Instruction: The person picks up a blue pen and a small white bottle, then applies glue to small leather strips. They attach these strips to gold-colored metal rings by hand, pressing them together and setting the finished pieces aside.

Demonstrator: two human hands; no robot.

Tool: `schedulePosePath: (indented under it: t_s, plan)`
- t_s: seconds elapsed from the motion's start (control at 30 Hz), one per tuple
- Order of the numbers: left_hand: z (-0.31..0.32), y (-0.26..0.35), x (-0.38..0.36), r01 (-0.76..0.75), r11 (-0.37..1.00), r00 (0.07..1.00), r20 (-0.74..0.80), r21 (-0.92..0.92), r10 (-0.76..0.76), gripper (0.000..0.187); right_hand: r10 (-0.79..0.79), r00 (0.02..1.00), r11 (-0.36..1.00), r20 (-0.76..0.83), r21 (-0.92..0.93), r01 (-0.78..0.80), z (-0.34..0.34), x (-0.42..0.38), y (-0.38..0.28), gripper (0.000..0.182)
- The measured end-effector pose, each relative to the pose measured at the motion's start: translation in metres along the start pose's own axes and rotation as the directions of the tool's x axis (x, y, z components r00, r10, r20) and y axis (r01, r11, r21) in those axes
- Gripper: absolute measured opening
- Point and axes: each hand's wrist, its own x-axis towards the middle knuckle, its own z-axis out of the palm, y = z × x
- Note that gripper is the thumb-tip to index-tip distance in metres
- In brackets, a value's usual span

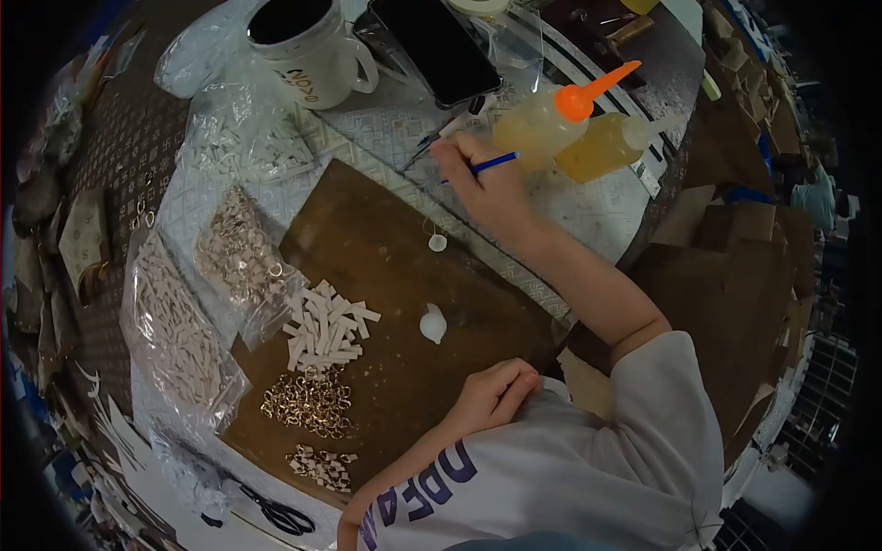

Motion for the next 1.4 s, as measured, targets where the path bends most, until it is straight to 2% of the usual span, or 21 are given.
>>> schedulePosePath:
  t_s: [0.13, 0.23, 0.33, 0.43, 0.53, 0.63, 0.73, 0.83, 0.93, 1.03, 1.13, 1.23, 1.33, 1.4]
  plan:
    - [-0.002, 0.003, 0.001, 0.052, 0.995, 0.999, 0.001, -0.087, -0.053, 0.014, 0.051, 0.995, 0.992, 0.081, -0.122, -0.041, -0.002, 0.000, -0.007, 0.029]
    - [-0.002, 0.002, 0.001, 0.080, 0.990, 0.997, -0.001, -0.115, -0.081, 0.015, 0.059, 0.998, 0.998, 0.011, -0.024, -0.059, 0.001, 0.002, -0.004, 0.029]
    - [-0.003, 0.003, 0.001, 0.087, 0.989, 0.996, -0.007, -0.119, -0.088, 0.015, 0.054, 0.994, 0.996, 0.097, -0.074, -0.047, 0.000, 0.000, -0.005, 0.029]
    - [-0.002, 0.002, 0.001, 0.079, 0.990, 0.997, -0.015, -0.116, -0.081, 0.015, 0.050, 0.997, 0.992, 0.066, -0.121, -0.042, -0.002, 0.001, -0.006, 0.030]
    - [-0.002, 0.001, 0.000, 0.077, 0.990, 0.997, -0.018, -0.117, -0.080, 0.016, 0.025, 0.993, 0.995, 0.112, -0.095, -0.014, -0.003, 0.002, -0.005, 0.031]
    - [-0.002, 0.001, 0.001, 0.083, 0.989, 0.996, -0.013, -0.122, -0.085, 0.015, -0.005, 0.998, 0.989, 0.055, -0.148, 0.013, -0.003, 0.001, -0.008, 0.031]
    - [-0.002, 0.001, 0.001, 0.079, 0.990, 0.997, -0.014, -0.117, -0.081, 0.015, 0.079, 0.986, 0.986, 0.146, -0.156, -0.056, -0.008, 0.002, -0.010, 0.031]
    - [-0.002, 0.001, 0.001, 0.072, 0.990, 0.997, -0.017, -0.122, -0.074, 0.014, 0.028, 0.992, 0.981, 0.124, -0.194, -0.004, -0.008, 0.002, -0.009, 0.030]
    - [-0.002, 0.001, 0.002, 0.071, 0.990, 0.997, -0.017, -0.121, -0.074, 0.014, -0.044, 0.999, 0.997, -0.018, -0.071, 0.042, -0.002, 0.000, -0.002, 0.031]
    - [-0.003, 0.001, 0.001, 0.080, 0.988, 0.996, -0.014, -0.128, -0.083, 0.014, 0.010, 0.999, 0.998, -0.052, 0.069, -0.006, -0.007, 0.003, -0.004, 0.032]
    - [-0.003, 0.002, 0.001, 0.094, 0.986, 0.995, -0.012, -0.134, -0.097, 0.014, 0.059, 0.998, 0.994, 0.005, 0.090, -0.059, -0.010, 0.002, -0.010, 0.035]
    - [-0.003, 0.001, 0.001, 0.092, 0.985, 0.995, -0.014, -0.146, -0.095, 0.013, 0.180, 0.984, 0.968, -0.011, 0.181, -0.175, -0.007, 0.001, -0.005, 0.036]
    - [-0.002, 0.002, 0.001, 0.098, 0.983, 0.995, -0.013, -0.157, -0.102, 0.013, 0.161, 0.986, 0.962, -0.028, 0.226, -0.151, -0.006, 0.001, -0.006, 0.035]
    - [-0.003, 0.002, 0.001, 0.100, 0.983, 0.995, -0.013, -0.157, -0.103, 0.013, 0.092, 0.995, 0.982, -0.039, 0.167, -0.085, -0.004, 0.001, -0.001, 0.035]
